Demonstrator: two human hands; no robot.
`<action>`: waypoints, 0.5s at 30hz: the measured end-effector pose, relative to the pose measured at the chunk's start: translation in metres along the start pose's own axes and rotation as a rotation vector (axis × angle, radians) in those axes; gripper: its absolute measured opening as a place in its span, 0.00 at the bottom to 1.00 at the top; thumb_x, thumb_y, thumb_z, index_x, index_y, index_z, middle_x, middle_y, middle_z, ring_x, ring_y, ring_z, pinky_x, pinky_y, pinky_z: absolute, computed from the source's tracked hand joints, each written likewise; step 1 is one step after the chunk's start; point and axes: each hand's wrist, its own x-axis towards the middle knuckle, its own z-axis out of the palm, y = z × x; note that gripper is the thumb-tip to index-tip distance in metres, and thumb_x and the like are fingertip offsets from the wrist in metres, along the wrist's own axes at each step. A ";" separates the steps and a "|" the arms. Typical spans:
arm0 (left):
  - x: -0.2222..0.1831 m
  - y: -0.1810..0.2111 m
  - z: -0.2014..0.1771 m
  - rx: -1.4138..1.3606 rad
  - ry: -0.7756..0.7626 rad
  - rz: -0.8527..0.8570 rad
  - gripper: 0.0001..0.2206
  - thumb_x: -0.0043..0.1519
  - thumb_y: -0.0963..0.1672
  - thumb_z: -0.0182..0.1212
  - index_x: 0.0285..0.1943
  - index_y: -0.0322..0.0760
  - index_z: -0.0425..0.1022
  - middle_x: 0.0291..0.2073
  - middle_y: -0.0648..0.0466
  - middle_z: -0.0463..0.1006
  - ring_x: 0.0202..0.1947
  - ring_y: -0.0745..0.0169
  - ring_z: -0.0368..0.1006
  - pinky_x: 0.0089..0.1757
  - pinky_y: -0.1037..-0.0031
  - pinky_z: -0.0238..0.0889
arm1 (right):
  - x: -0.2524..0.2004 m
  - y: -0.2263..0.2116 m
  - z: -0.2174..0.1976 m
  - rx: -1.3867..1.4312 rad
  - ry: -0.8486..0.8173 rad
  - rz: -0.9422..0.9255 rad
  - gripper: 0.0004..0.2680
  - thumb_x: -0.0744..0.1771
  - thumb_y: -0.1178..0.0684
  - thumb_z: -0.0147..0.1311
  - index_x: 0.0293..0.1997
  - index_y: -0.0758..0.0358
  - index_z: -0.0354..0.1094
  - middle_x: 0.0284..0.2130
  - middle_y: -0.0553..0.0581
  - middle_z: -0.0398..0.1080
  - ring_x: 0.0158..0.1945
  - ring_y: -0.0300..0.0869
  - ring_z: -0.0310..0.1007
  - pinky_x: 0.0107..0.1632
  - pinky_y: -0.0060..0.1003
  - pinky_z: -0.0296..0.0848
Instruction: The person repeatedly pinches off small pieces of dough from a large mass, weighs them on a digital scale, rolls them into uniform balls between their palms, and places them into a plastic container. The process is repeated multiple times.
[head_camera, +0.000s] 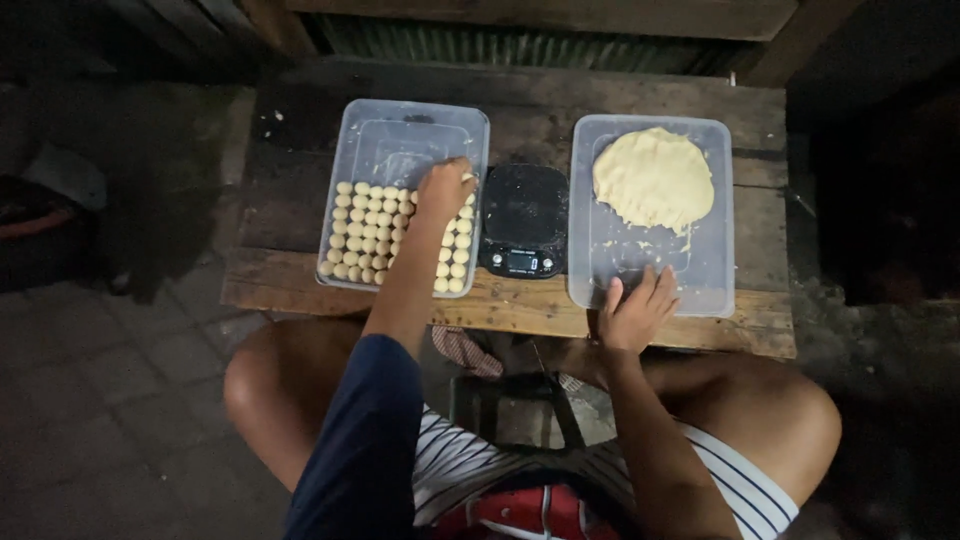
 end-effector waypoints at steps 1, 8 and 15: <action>-0.002 0.001 -0.001 0.005 0.025 0.047 0.08 0.64 0.44 0.62 0.49 0.38 0.79 0.42 0.44 0.82 0.47 0.41 0.80 0.46 0.54 0.73 | 0.000 -0.001 -0.001 0.013 0.001 0.002 0.23 0.72 0.34 0.42 0.66 0.67 0.63 0.64 0.72 0.61 0.66 0.66 0.62 0.62 0.68 0.61; 0.009 -0.020 0.016 -0.018 -0.036 0.091 0.06 0.64 0.45 0.62 0.40 0.40 0.78 0.38 0.49 0.77 0.42 0.48 0.78 0.44 0.61 0.70 | -0.001 0.002 -0.002 -0.024 -0.021 -0.040 0.23 0.74 0.34 0.39 0.65 0.67 0.64 0.64 0.70 0.61 0.67 0.63 0.62 0.62 0.65 0.62; 0.007 -0.012 0.002 -0.003 -0.118 0.098 0.11 0.68 0.48 0.57 0.52 0.43 0.81 0.47 0.48 0.79 0.51 0.47 0.77 0.51 0.59 0.71 | -0.004 0.005 0.004 -0.009 -0.001 -0.035 0.22 0.74 0.36 0.40 0.65 0.66 0.63 0.63 0.70 0.61 0.66 0.64 0.63 0.63 0.65 0.60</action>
